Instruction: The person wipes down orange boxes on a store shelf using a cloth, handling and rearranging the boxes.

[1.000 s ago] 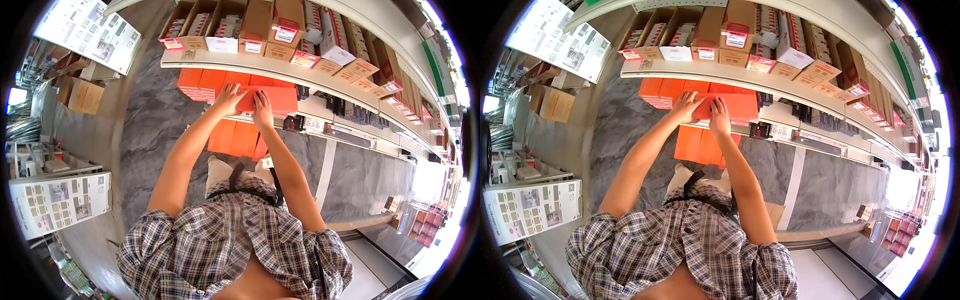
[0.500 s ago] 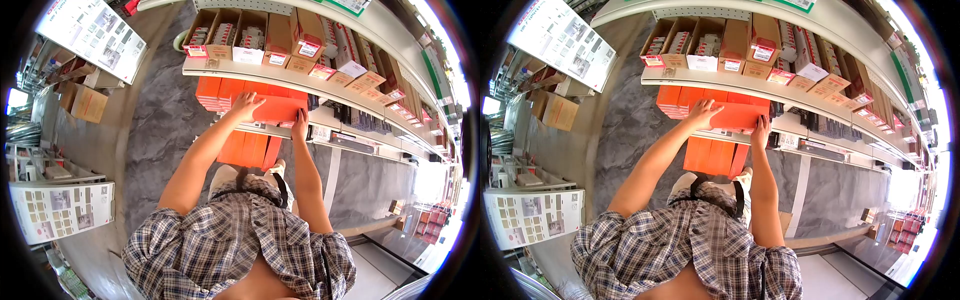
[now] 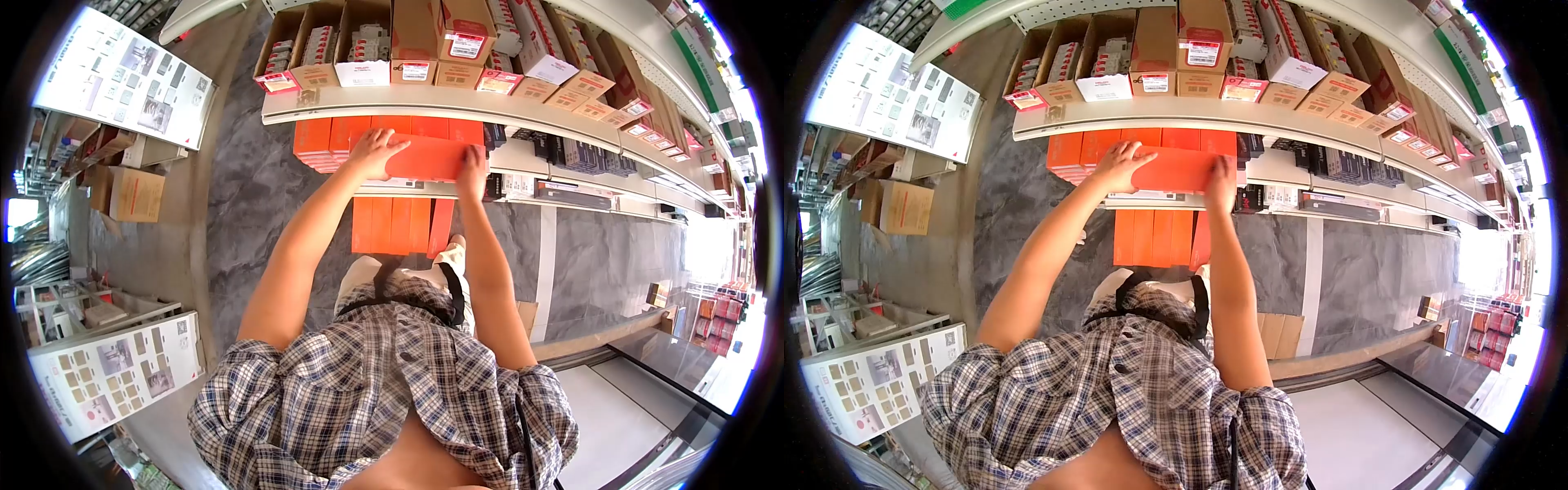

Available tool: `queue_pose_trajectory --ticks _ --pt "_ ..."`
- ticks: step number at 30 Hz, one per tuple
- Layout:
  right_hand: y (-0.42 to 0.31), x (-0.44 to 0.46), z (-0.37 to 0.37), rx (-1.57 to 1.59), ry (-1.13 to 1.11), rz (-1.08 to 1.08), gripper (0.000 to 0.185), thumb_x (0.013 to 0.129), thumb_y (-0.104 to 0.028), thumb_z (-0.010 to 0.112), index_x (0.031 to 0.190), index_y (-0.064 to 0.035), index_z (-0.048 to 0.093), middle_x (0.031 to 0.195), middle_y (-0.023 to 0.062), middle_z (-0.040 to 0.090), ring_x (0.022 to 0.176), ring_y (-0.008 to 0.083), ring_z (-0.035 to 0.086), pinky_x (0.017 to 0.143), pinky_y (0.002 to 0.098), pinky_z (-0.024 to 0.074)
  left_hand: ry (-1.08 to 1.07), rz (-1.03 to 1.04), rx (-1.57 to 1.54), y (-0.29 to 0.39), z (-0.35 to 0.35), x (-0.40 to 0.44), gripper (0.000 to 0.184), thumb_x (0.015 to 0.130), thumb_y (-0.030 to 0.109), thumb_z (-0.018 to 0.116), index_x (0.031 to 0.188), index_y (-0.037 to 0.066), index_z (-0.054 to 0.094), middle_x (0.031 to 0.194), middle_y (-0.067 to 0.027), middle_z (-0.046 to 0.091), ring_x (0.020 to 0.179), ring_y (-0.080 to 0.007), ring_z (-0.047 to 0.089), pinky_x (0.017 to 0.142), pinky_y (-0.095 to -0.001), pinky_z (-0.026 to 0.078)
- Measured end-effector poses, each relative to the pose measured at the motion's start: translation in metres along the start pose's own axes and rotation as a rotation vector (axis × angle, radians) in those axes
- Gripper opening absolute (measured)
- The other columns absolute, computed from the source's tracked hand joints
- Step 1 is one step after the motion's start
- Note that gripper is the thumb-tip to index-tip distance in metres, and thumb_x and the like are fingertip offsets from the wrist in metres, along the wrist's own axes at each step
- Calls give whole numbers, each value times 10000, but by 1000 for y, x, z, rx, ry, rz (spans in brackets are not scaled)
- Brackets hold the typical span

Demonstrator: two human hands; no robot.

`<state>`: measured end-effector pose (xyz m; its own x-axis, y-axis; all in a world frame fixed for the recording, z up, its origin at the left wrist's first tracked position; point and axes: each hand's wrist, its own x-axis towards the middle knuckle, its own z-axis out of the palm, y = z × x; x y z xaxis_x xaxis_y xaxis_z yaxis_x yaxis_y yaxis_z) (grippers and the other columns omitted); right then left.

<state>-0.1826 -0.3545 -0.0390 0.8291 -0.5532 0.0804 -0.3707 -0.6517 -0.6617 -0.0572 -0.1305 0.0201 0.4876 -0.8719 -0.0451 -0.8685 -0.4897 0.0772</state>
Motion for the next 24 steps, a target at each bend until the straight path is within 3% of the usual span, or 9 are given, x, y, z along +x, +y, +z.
queue_pose_trajectory --ticks 2,6,8,10,12,13,15,17,24 --pt "40 11 10 -211 116 -115 458 828 -48 433 1283 -16 394 1351 157 359 1280 328 288 1058 361 276 10 1 0 -2 -2 1 867 540 332 767 1319 248 396 1315 -165 346 1197 -334 348 1024 -446 269" --pt "0 17 19 -21 75 -113 454 820 -58 433 1267 20 405 1342 155 367 1293 301 271 1093 371 215 1 -1 23 2 0 0 853 546 318 757 1316 242 398 1327 -173 341 1207 -338 344 1034 -441 259" --pt "-37 26 29 -461 -328 -345 449 811 -80 409 1255 -31 455 1338 85 399 1327 229 216 1119 331 137 -17 -10 57 -3 5 2 850 544 319 759 1311 239 402 1332 -176 339 1216 -337 339 1038 -441 256" --pt "-60 9 43 -70 -166 -520 418 819 -84 399 1227 -29 470 1346 86 392 1307 243 270 1093 315 206 -42 -15 75 1 7 0 847 541 320 761 1306 236 407 1338 -179 337 1225 -337 335 1041 -440 253" --pt "-61 9 35 -126 -183 -528 448 824 8 395 1270 -35 414 1374 103 349 1307 248 268 1069 328 265 -31 -38 37 2 2 0 843 534 314 764 1297 227 416 1345 -179 338 1238 -336 328 1042 -446 250" --pt "-56 12 28 -128 -182 -526 448 824 8 395 1270 -35 414 1374 103 349 1307 248 268 1069 328 265 -25 -37 43 2 5 0 853 528 305 766 1300 238 410 1338 -170 342 1223 -339 341 1036 -447 257" --pt "-31 19 1 356 -237 70 397 856 -58 355 1245 -40 435 1350 105 378 1296 267 283 1060 331 273 6 -30 16 3 5 -2 861 527 303 766 1305 251 401 1331 -165 344 1218 -337 342 1031 -447 260" --pt "41 28 11 -187 78 -174 402 869 -77 388 1268 -42 411 1360 104 361 1273 285 317 1046 345 286 43 -29 -6 2 3 -1 869 526 301 766 1310 263 393 1325 -159 346 1213 -336 342 1027 -447 263" --pt "34 -12 9 -179 217 -61 444 819 8 409 1263 25 395 1345 155 363 1270 326 306 1058 382 274 24 -36 40 7 -1 -2 871 539 286 749 1324 281 371 1307 -145 346 1200 -330 344 1023 -441 265"
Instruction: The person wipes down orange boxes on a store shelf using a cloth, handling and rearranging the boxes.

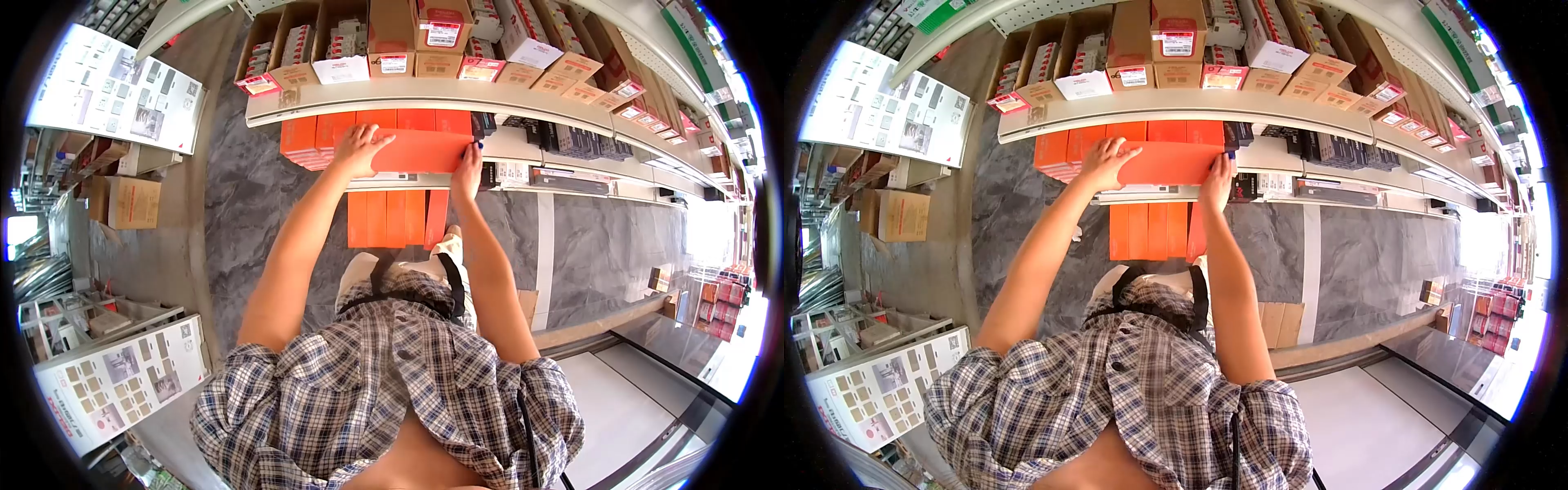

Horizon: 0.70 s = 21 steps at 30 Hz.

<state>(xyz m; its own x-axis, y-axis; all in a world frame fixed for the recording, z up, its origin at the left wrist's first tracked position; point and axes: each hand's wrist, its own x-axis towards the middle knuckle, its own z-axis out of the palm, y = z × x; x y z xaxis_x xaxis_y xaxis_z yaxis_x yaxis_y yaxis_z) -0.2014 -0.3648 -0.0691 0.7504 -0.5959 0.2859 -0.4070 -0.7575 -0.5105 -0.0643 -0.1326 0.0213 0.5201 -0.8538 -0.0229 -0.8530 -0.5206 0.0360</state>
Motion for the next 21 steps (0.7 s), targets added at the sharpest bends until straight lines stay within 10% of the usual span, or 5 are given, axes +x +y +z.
queue_pose_trajectory --ticks 6,8,12,15,21 --pt "-81 -54 -11 420 -151 -234 281 812 -8 438 1079 15 522 1229 178 468 1215 326 383 1017 406 316 187 81 5 -3 25 -12 853 555 298 744 1323 250 375 1261 -159 367 1180 -328 351 992 -453 277" --pt "-90 -69 -23 428 -146 -105 212 807 -33 467 1005 -6 540 1119 185 538 1137 316 462 933 418 380 242 117 -26 1 34 -25 852 559 309 744 1323 238 375 1251 -165 369 1177 -331 350 980 -460 282" --pt "-83 -108 -35 648 -18 516 196 852 -194 507 898 -13 566 714 162 581 478 234 579 429 341 457 248 44 -62 35 9 -67 844 534 315 759 1296 196 418 1227 -181 361 1140 -326 372 941 -453 308" --pt "-62 -123 -54 984 -391 1146 304 847 -329 557 950 -44 579 706 78 571 518 199 566 490 326 484 142 1 -81 53 8 -93 820 541 320 757 1281 187 430 1239 -184 351 1150 -333 358 958 -462 292" --pt "-38 -163 -48 1459 -620 1207 335 795 -362 655 915 -60 575 755 73 598 594 209 607 536 351 530 156 -61 -57 123 34 -133 827 552 340 750 1286 170 408 1226 -194 371 1139 -335 371 961 -469 282"
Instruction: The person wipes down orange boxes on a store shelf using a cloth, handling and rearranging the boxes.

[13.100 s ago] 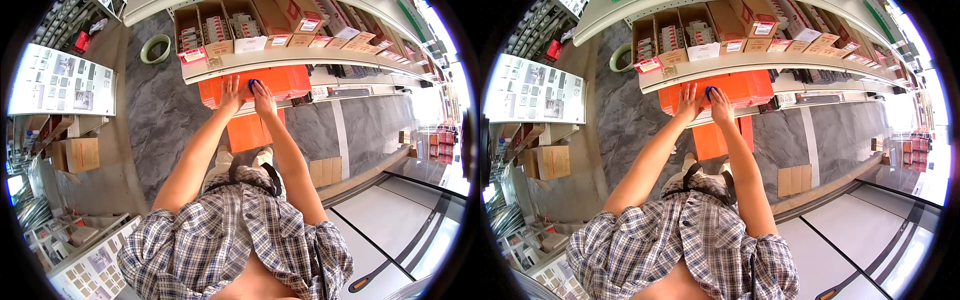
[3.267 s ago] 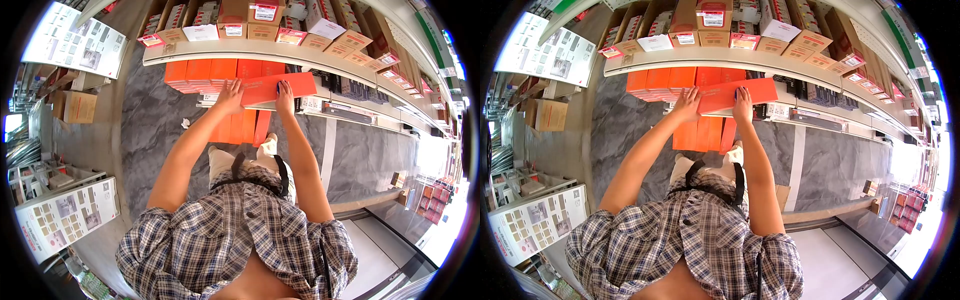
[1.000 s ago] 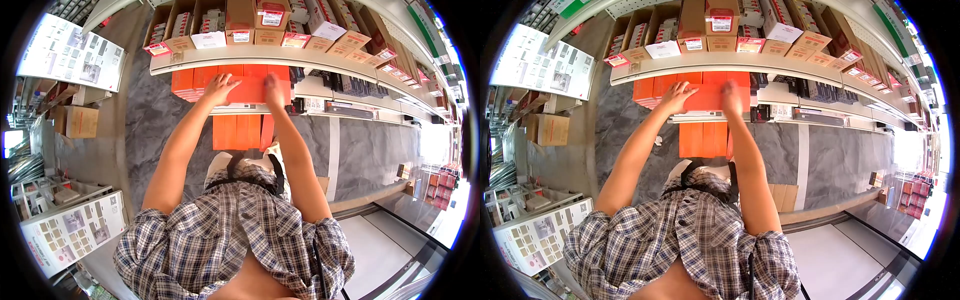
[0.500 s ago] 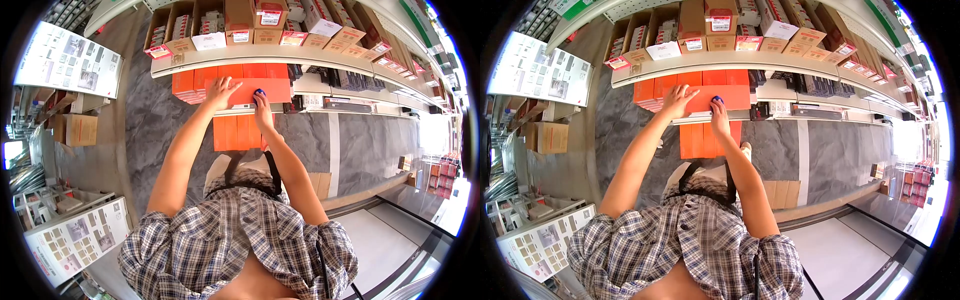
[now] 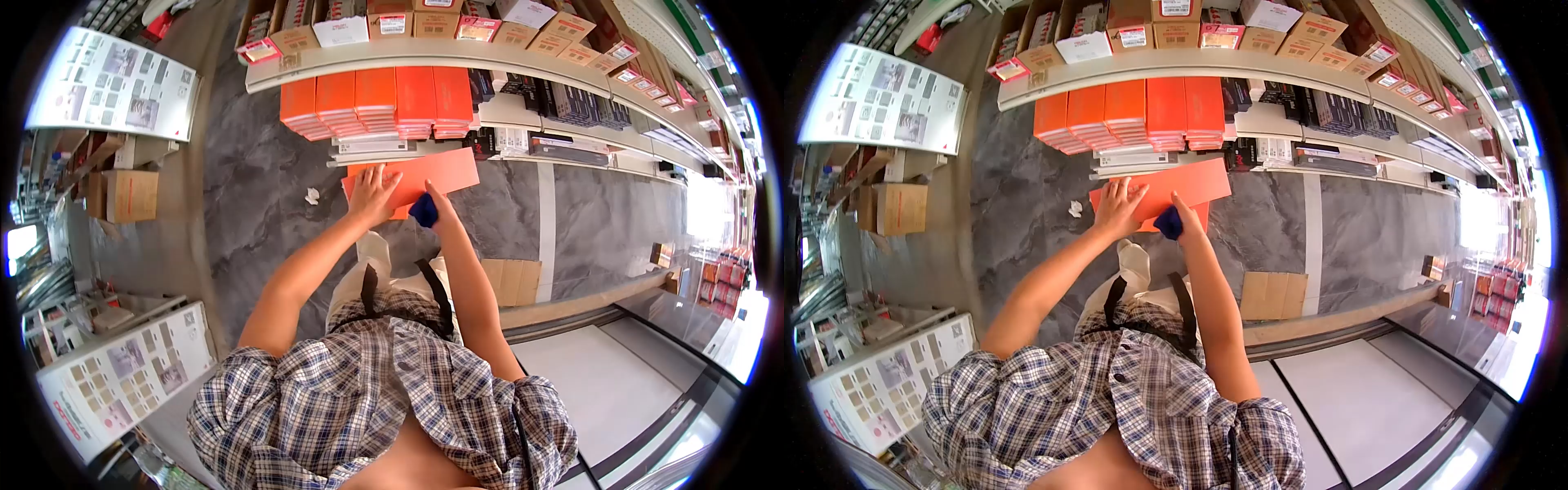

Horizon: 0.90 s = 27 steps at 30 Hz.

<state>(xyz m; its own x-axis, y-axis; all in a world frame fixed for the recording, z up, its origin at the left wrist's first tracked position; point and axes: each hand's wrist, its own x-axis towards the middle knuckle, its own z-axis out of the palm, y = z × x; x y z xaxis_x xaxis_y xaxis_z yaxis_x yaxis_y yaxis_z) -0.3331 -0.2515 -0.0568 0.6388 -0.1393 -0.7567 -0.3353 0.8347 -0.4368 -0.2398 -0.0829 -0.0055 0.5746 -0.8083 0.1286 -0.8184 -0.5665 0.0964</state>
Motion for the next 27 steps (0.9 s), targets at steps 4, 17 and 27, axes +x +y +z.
queue_pose_trajectory --ticks 4,17,27 --pt "20 12 -44 114 23 76 240 827 -275 626 918 -60 571 758 63 618 598 209 612 517 339 529 -34 -197 -126 75 22 -18 824 579 357 732 1297 157 381 1219 -221 383 1124 -361 374 941 -481 286" --pt "0 67 -231 -277 291 265 157 794 -158 655 890 -53 590 723 65 599 540 207 591 458 372 490 -254 -683 -677 198 181 -50 527 784 320 545 1213 39 419 1044 -211 543 991 -374 516 825 -462 428" --pt "73 245 -269 -518 218 182 161 765 -168 684 839 -60 591 661 53 568 534 195 569 457 346 467 -298 -829 -445 146 375 -66 629 823 535 474 1157 3 441 1045 -216 558 975 -359 547 831 -457 440"
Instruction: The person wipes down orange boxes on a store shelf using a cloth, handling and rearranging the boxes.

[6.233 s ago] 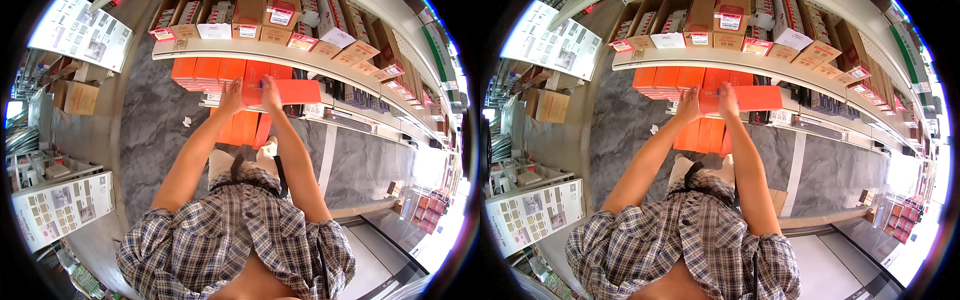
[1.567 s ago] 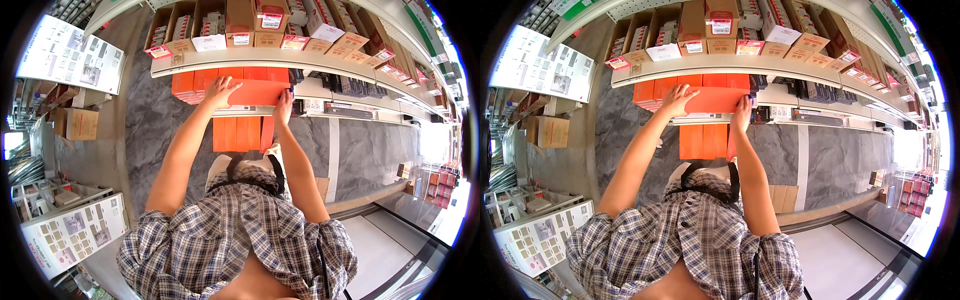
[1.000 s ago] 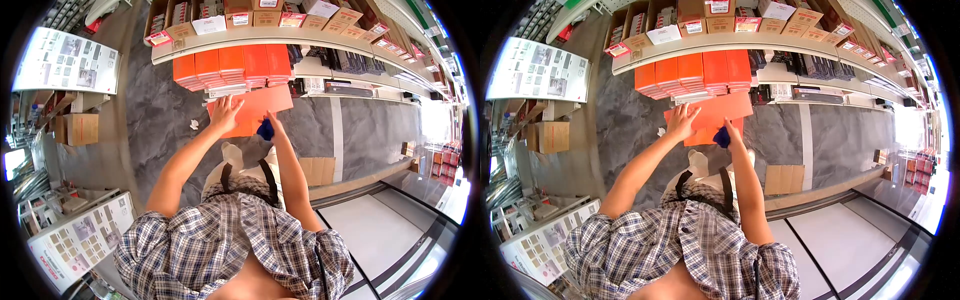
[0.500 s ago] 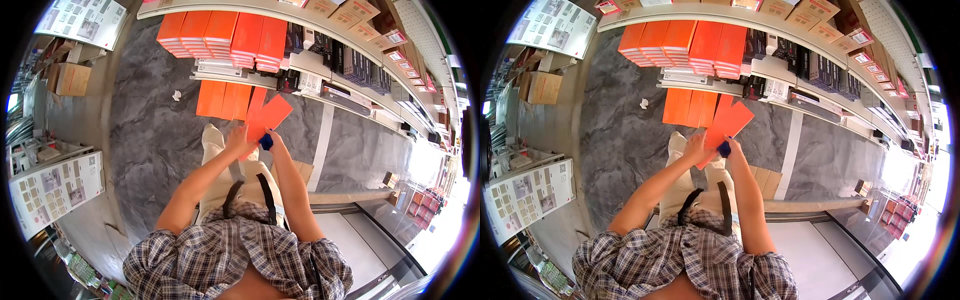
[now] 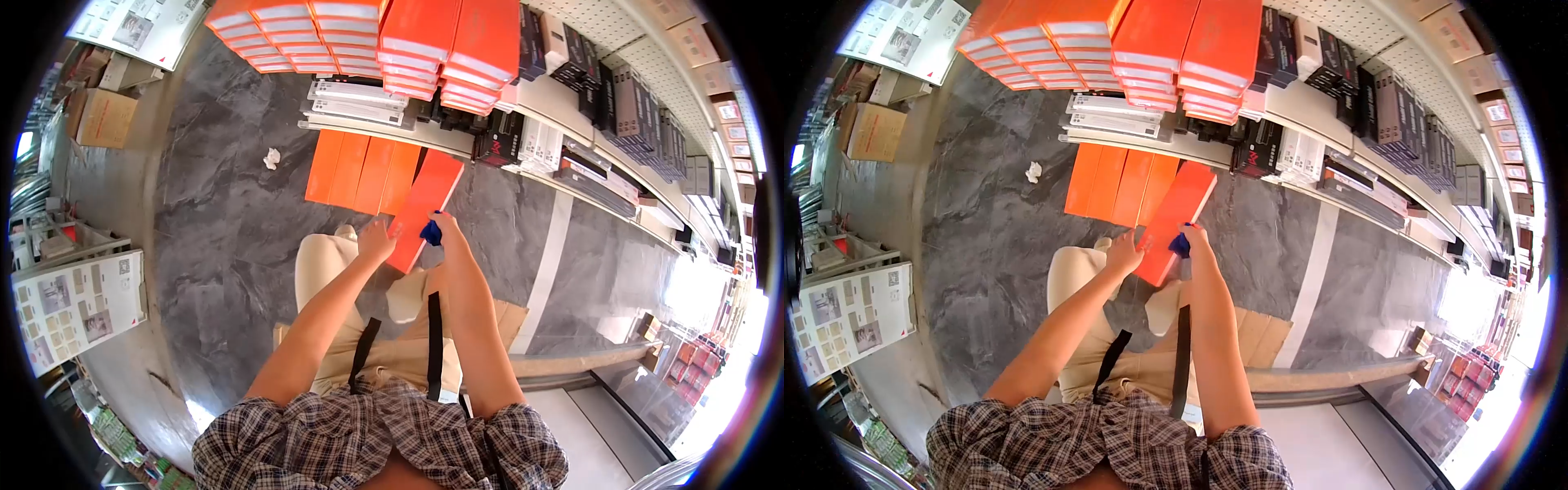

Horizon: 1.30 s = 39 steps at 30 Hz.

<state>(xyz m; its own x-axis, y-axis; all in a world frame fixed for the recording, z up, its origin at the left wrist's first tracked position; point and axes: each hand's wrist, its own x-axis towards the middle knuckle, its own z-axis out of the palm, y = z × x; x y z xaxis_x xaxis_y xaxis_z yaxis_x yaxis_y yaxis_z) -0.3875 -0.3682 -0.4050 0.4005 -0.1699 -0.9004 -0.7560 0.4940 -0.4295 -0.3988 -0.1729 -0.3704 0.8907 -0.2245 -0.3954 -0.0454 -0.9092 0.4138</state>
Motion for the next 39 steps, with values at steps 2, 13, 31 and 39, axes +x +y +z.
queue_pose_trajectory --ticks 2,13,31,39 --pt "7 35 11 -125 51 -37 174 758 -173 686 822 -46 586 644 59 561 516 198 554 455 364 458 10 -74 -46 -16 36 31 628 826 525 464 1146 -16 439 1072 -233 541 1001 -374 539 839 -454 441" --pt "79 267 25 -355 -14 -68 209 807 -234 622 902 -54 576 624 78 546 545 214 574 423 396 423 19 -333 -233 -101 197 145 493 841 390 516 1094 -33 497 1060 -274 544 887 -406 587 766 -464 475" --pt "4 -40 69 -544 389 -685 264 793 -288 574 942 -74 610 811 186 633 791 342 618 707 398 476 213 -172 -272 28 -59 51 472 764 114 532 1205 19 397 1164 -207 462 1085 -346 474 843 -436 436" --pt "-138 -262 118 -592 332 -756 304 775 -280 598 994 -69 590 860 170 628 813 329 613 729 395 470 527 96 -358 94 -277 -3 569 719 30 537 1254 27 341 1196 -208 430 1121 -372 424 880 -438 399"
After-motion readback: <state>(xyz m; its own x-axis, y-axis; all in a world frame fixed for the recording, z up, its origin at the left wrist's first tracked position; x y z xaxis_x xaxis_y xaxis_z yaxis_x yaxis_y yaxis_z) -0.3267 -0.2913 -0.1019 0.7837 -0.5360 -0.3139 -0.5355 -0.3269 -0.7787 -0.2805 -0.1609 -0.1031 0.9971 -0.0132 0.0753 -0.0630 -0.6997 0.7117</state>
